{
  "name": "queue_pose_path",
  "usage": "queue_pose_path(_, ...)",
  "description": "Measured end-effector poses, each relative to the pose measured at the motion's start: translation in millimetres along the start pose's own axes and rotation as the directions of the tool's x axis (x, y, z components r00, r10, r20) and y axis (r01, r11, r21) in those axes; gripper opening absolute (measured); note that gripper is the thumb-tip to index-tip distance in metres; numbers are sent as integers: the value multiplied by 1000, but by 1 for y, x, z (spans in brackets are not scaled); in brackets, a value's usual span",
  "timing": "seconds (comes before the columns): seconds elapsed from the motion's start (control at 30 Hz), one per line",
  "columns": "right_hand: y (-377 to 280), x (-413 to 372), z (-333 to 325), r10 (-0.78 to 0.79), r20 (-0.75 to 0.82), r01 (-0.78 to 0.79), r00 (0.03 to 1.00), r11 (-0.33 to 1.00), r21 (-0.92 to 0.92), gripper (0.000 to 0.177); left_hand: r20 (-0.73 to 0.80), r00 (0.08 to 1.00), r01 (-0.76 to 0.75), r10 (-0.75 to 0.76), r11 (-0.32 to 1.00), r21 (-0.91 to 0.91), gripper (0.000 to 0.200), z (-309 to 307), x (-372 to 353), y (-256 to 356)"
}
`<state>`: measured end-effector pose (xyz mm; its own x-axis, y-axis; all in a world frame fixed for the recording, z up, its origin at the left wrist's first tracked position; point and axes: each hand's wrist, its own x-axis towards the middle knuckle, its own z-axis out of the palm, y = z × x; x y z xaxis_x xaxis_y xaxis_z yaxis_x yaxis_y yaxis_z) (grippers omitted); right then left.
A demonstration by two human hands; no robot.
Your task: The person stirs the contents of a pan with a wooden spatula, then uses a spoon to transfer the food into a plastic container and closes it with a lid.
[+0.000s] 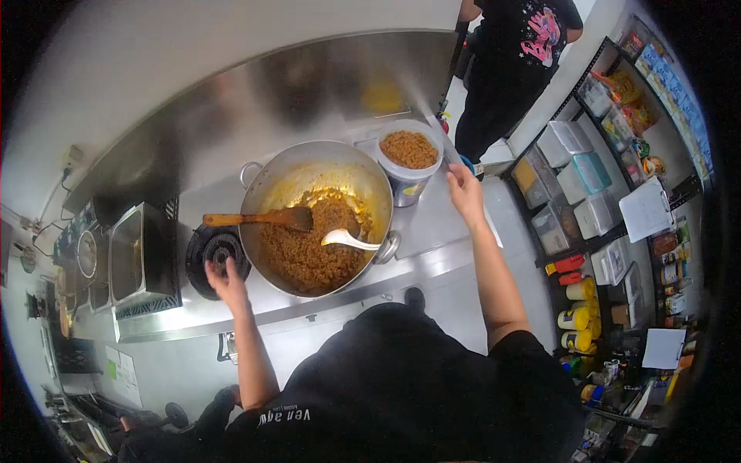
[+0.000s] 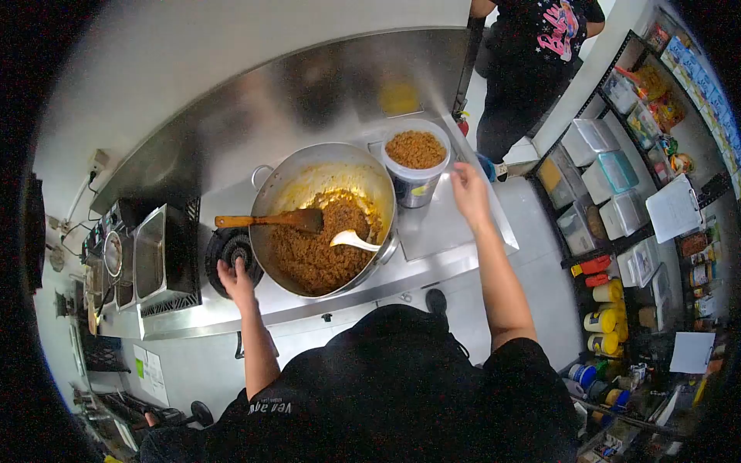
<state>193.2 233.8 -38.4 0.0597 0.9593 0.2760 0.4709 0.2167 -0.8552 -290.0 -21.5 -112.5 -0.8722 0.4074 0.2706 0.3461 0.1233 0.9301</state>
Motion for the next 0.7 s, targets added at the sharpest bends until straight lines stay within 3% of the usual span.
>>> queue_pose_path(0.1, 94, 55, 8, 147, 69, -149, 987, 989, 17, 22, -48, 999, 10, -21, 979, -205, 62, -16, -4, 19)
queue_pose_path(0.13, 109, 68, 8, 202, 97, -202, 974, 979, -12, 22, -67, 998, -5, -4, 992, -127, 61, -19, -10, 35)
queue_pose_path(0.17, 112, 78, 10, 196, 108, -197, 975, 980, -4, 22, -88, 996, -18, 13, 999, -48, 60, -20, -15, 57)
queue_pose_path(0.23, 115, 97, 16, 1, 116, 39, 993, 940, -340, 23, -133, 990, -46, 42, 999, -30, 59, -2, -45, 126)
queue_pose_path(0.3, 138, 126, 34, 28, 182, 20, 983, 967, -254, 23, -142, 981, -134, 135, 991, 21, 56, 28, -75, 177)
queue_pose_path(0.37, 147, 145, 50, -82, 168, 119, 982, 968, -219, 25, -11, 936, -345, 352, 921, 183, 53, 65, -113, 229)
queue_pose_path(0.4, 139, 152, 51, -61, 224, 101, 973, 980, -174, 25, 101, 910, -414, 401, 885, 212, 55, 89, -138, 264)
queue_pose_path(0.43, 149, 165, 59, -63, 242, 103, 968, 982, -157, 25, 168, 864, -473, 474, 880, -51, 59, 120, -159, 279)
queue_pose_path(0.47, 167, 178, 76, -150, 292, 203, 945, 966, -161, 26, 252, 825, -528, 506, 849, 23, 61, 138, -177, 290)
queue_pose_path(0.53, 165, 184, 91, -238, 407, 337, 882, 922, -191, 23, 459, 673, -639, 580, 768, -32, 62, 178, -204, 312)
queue_pose_path(0.57, 170, 190, 106, -246, 440, 348, 864, 923, -167, 23, 527, 664, -606, 531, 795, -37, 63, 197, -215, 323)
queue_pose_path(0.6, 180, 203, 126, -123, 498, 246, 858, 950, -190, 24, 583, 640, -551, 500, 828, -105, 65, 216, -219, 324)
queue_pose_path(0.63, 186, 210, 141, -3, 554, 152, 833, 963, -223, 25, 626, 677, -434, 387, 897, -85, 64, 233, -227, 315)
queue_pose_path(0.67, 182, 207, 143, -23, 593, 178, 805, 963, -204, 25, 650, 719, -225, 246, 967, -117, 61, 245, -235, 311)
queue_pose_path(0.7, 172, 203, 135, -60, 636, 294, 769, 918, -268, 26, 688, 724, 89, 52, 982, -167, 58, 260, -243, 290)
